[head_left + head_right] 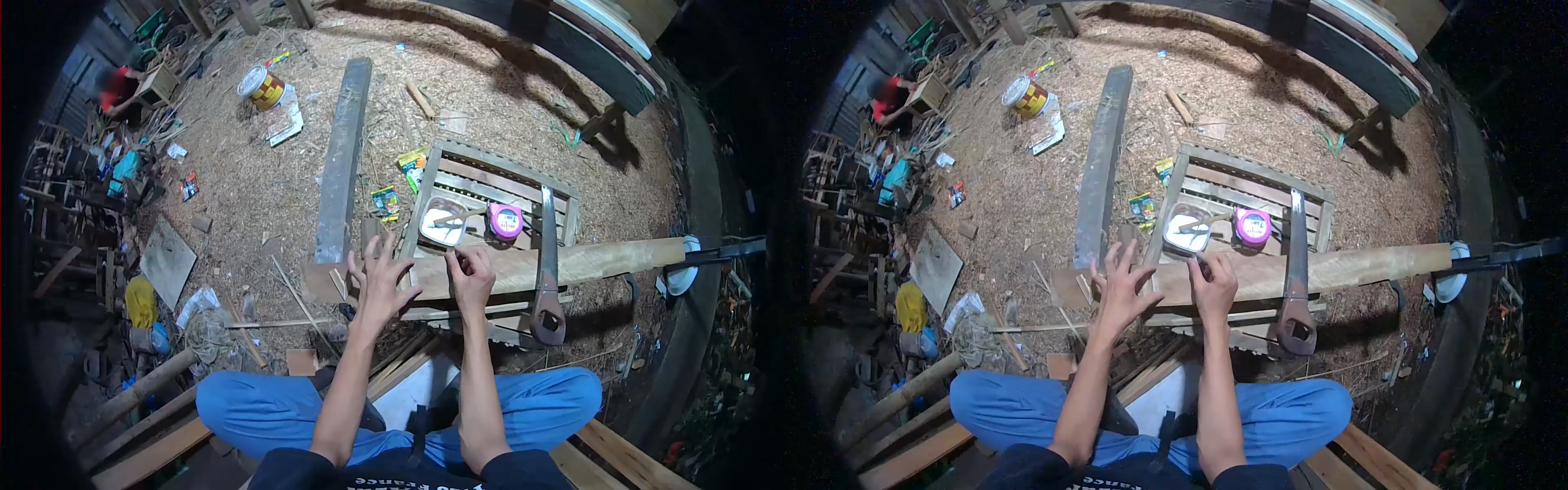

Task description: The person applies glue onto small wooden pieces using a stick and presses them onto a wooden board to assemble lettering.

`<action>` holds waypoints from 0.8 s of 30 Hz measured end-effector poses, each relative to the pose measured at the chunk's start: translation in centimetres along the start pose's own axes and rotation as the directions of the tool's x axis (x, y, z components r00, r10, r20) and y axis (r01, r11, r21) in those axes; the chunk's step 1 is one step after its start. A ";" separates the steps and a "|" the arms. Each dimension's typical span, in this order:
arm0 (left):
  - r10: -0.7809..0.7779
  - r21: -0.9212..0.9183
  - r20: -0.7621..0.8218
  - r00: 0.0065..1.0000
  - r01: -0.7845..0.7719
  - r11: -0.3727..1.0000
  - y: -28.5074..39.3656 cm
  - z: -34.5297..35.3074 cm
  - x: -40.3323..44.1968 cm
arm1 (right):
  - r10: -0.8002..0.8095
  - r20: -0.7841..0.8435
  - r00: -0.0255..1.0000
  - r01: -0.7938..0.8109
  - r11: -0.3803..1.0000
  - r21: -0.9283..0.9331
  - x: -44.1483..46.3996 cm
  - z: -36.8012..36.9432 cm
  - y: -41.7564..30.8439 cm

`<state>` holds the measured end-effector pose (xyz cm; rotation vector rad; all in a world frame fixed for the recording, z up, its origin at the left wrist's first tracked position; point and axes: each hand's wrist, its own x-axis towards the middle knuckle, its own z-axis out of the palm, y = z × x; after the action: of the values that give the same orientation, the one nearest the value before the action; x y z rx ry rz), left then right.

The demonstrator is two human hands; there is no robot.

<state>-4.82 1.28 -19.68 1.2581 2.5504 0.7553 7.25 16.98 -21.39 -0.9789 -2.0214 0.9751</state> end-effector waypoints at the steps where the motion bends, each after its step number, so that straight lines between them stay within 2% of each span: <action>1: 0.007 -0.008 0.005 1.000 -0.007 1.000 0.4 0.2 -0.2 | -0.004 -0.003 1.000 0.004 1.000 -0.001 0.0 0.0 0.1; 10: 0.047 0.013 0.009 0.999 -0.047 0.999 1.1 -0.4 -0.2 | -0.022 -0.015 1.000 0.022 1.000 0.016 0.2 0.2 0.2; 13: 0.079 -0.056 -0.094 0.992 -0.085 0.995 2.0 -1.1 -0.5 | -0.028 0.001 1.000 0.028 0.999 0.043 0.2 0.2 0.2; 16: 0.149 -0.065 -0.097 0.984 -0.155 0.986 2.6 -2.0 -1.7 | 0.019 0.027 0.999 -0.022 0.994 0.111 0.3 -0.1 0.2; 17: 0.239 -0.049 -0.146 0.960 -0.248 0.968 2.8 -2.5 -2.5 | -0.007 0.062 0.998 -0.001 0.992 0.128 0.3 -0.3 0.2; 18: 0.242 -0.051 -0.147 0.959 -0.252 0.966 2.7 -2.7 -3.4 | -0.036 0.094 0.995 0.022 0.990 0.142 0.4 -0.5 0.0; 19: 0.287 -0.089 0.004 0.958 -0.286 0.954 2.5 -2.8 -4.6 | -0.004 0.200 0.980 -0.022 0.991 0.130 0.6 -1.2 -0.5; 20: 0.330 -0.132 0.154 0.931 -0.311 0.941 2.2 -2.8 -5.7 | -0.005 0.202 0.979 -0.020 0.992 0.122 0.6 -1.9 -0.9; 21: 0.457 -0.101 0.108 0.883 -0.447 0.889 2.0 -2.7 -6.3 | -0.094 0.319 0.943 0.068 0.993 0.092 0.5 -2.4 -1.3; 23: 0.470 -0.116 0.082 0.879 -0.460 0.880 1.3 -2.5 -7.5 | -0.244 0.513 0.823 0.224 0.969 0.101 0.0 -3.5 -1.7; 24: 0.484 -0.122 0.054 0.873 -0.476 0.871 1.4 -2.5 -7.6 | -0.245 0.512 0.824 0.229 0.969 0.094 -0.1 -3.8 -1.9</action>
<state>-0.12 -4.84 -17.20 1.8745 2.1107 0.8898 9.79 17.34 -17.98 -0.4459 -2.4888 1.2185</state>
